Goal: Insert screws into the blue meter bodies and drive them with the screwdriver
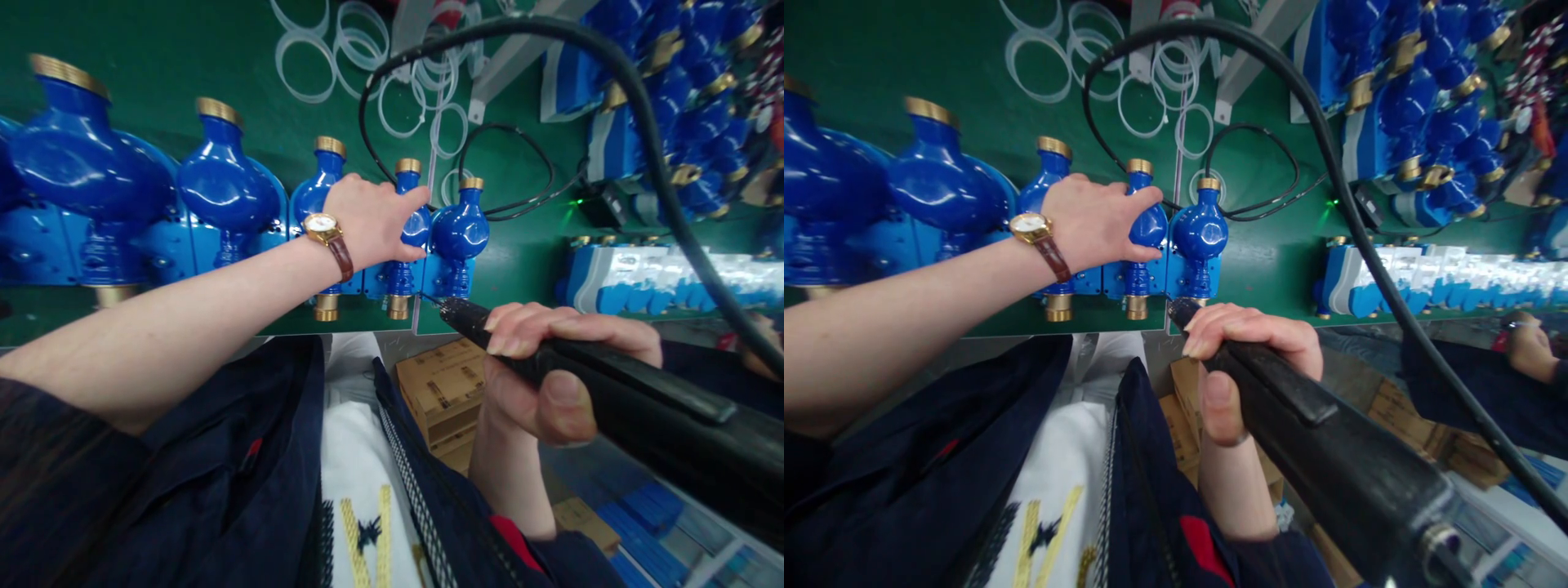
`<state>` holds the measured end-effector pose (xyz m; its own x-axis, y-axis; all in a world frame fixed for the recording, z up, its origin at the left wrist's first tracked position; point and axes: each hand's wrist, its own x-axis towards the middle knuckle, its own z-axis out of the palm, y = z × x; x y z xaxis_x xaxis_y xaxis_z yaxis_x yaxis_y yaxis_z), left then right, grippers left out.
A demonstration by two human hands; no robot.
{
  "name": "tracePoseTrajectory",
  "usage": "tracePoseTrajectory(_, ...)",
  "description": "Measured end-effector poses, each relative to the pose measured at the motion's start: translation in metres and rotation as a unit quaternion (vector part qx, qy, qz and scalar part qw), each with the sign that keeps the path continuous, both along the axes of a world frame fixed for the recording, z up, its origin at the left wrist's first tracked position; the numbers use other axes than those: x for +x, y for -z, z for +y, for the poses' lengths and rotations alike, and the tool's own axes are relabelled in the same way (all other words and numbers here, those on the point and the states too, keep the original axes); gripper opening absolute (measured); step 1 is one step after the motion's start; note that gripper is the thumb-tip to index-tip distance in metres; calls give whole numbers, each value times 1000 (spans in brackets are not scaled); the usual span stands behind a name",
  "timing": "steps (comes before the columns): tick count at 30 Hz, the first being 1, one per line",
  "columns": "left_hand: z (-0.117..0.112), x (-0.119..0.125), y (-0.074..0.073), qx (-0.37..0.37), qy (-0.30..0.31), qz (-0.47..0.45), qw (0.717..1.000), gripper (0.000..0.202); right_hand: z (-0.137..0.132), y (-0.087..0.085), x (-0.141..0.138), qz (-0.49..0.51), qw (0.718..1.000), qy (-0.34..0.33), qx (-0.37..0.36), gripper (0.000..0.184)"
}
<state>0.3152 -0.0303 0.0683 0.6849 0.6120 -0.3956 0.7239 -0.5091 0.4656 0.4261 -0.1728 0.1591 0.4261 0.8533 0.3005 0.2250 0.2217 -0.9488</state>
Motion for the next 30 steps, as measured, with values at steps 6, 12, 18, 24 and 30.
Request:
tracePoseTrajectory(6,0,0,1,0,-2,2,1000,76,1,3,-1,-7,1000,12,1,21)
tracePoseTrajectory(12,0,1,-1,-3,-4,12,1000,76,1,1,-2,-2,1000,15,-4,21)
tracePoseTrajectory(18,-1,-1,-3,-7,0,15,1000,77,0,2,-1,15,1000,10,7,23)
tracePoseTrajectory(24,0,-1,-3,22,9,9,1000,74,0,3,0,11,1000,10,10,24)
tracePoseTrajectory(30,0,0,-5,2,2,-1,1000,74,0,1,-7,-18,1000,0,-5,21)
